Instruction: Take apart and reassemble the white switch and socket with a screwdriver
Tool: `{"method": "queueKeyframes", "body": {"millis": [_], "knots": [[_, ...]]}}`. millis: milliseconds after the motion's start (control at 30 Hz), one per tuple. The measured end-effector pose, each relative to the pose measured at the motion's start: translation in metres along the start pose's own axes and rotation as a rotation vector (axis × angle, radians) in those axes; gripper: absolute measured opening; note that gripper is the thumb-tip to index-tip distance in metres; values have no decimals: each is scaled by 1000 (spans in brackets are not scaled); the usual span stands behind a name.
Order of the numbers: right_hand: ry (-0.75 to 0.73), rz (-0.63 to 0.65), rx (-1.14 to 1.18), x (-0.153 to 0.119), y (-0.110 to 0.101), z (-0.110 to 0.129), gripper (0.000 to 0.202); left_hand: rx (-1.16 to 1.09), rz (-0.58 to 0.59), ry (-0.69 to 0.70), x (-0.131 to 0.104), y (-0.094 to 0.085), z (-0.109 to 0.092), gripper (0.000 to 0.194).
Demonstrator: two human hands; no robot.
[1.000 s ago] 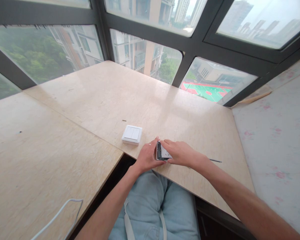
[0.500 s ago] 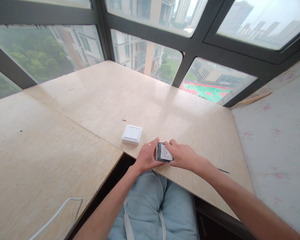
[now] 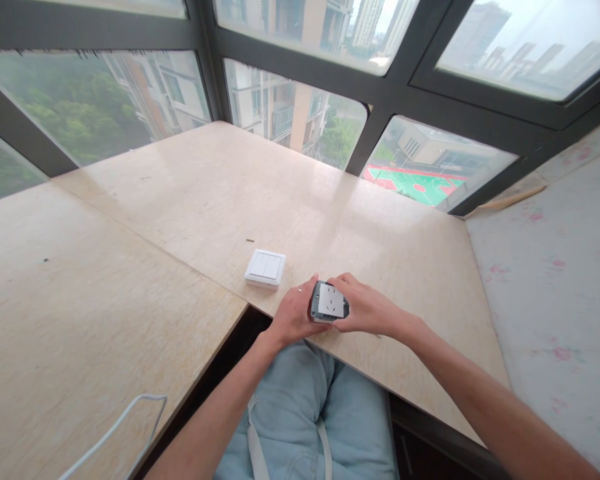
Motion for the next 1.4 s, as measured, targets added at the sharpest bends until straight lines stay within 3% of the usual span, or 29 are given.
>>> {"method": "queueKeyframes", "body": {"millis": [133, 400, 500, 600, 700, 833, 1133, 1400], "knots": [[-38, -72, 43, -6, -9, -9, 60, -37, 4, -44, 1, -2, 0, 122], [-9, -187, -15, -18, -25, -17, 64, -189, 8, 42, -3, -12, -4, 103], [29, -254, -79, -23, -29, -13, 68, -420, -159, 25, -12, -27, -11, 80], [49, -289, -131, -23, -30, -5, 70, -781, -411, -129, -19, -40, -11, 54], [71, -282, -167, -16, -32, 5, 67, -1148, -429, -270, -14, -35, -15, 48], [80, -273, -153, -5, -38, 17, 64, -1314, -402, -297, -3, -41, -17, 48], [93, -258, -211, 36, -55, 45, 58, -1402, -492, -407, 1, -83, 16, 21], [58, -250, -280, 94, -74, 77, 51, -1329, -549, -478, 6, -139, 58, 29]]}}
Point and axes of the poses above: each hand's wrist, its own x-axis towards the middle knuckle, its own y-axis out of the palm, z = x × y, the point moved 7 cm from there along x, towards the middle knuckle, and after that the axes turned 12 degrees about z, right-handed, at the moved point
